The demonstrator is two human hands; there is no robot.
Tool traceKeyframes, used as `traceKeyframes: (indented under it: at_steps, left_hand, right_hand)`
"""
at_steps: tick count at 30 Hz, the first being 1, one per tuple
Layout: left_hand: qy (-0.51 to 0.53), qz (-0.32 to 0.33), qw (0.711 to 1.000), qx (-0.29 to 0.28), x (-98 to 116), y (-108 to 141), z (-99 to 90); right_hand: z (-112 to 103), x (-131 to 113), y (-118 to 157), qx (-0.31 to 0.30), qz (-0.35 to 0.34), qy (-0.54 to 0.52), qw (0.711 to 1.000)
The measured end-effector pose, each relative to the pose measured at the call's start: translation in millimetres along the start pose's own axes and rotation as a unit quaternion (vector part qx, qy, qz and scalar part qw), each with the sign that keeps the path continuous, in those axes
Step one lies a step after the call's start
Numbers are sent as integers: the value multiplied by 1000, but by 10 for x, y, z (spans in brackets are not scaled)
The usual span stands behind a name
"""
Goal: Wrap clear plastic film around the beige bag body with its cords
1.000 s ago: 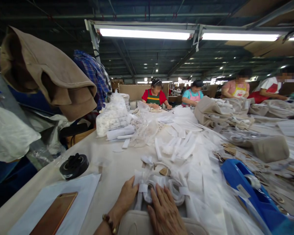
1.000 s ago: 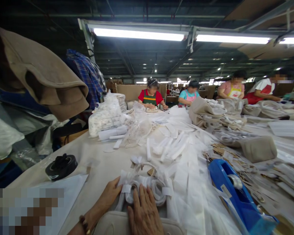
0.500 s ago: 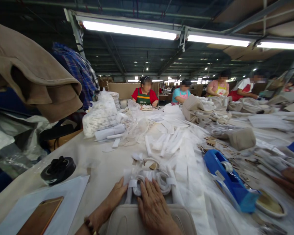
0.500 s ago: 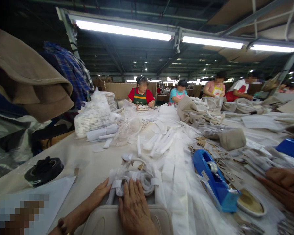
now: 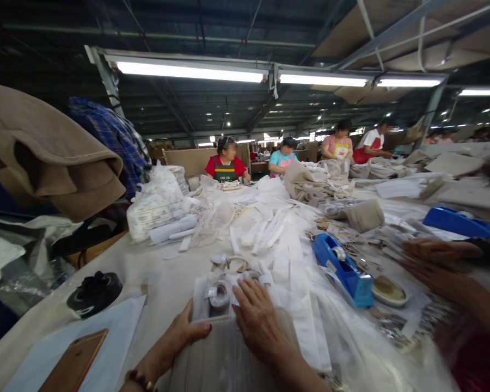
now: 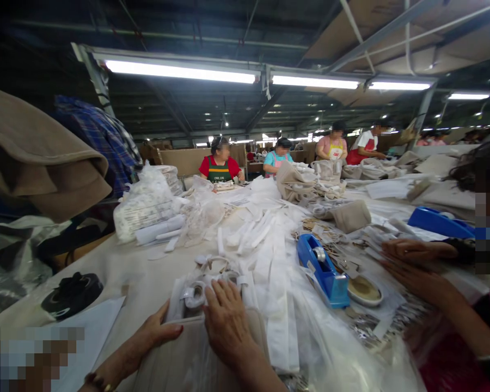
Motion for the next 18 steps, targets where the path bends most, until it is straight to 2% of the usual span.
traceKeyframes:
  at_steps: [2,3,5,7,9,14,18]
  left_hand:
    - [33,-25,999,5,-8,49,7]
    - [49,-34,998,6,1,73,16]
    - [74,-38,996,9,40,113,39]
    - [86,-41,995,11,82,137,65]
    - [101,-53,993,3,103,145,99]
    - [136,-78,987,-27,158,133,132]
    - [173,-99,978,-61,255,146,124]
  right_hand:
    - [-173,282,221,36,117,-36,992]
    - [-205,450,358,37,196,-60,978]
    - [-148,736,632,-18,346,-125,930]
    - [-40,872,826,-92,445,-193,870]
    - [6,873,870,-129,476,-248,834]
    - [-83,758,633,-144,457,-357,802]
    - [-143,833,491,-188,453,-383,783]
Point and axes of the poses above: each hand's wrist, its own y-axis away from the middle knuckle, its own z-axis out of the palm, x = y × z, the point moved 5 cm from there along -y, towards the middle knuckle, and after that the axes turned 6 degrees about z, right-handed, at the moved point
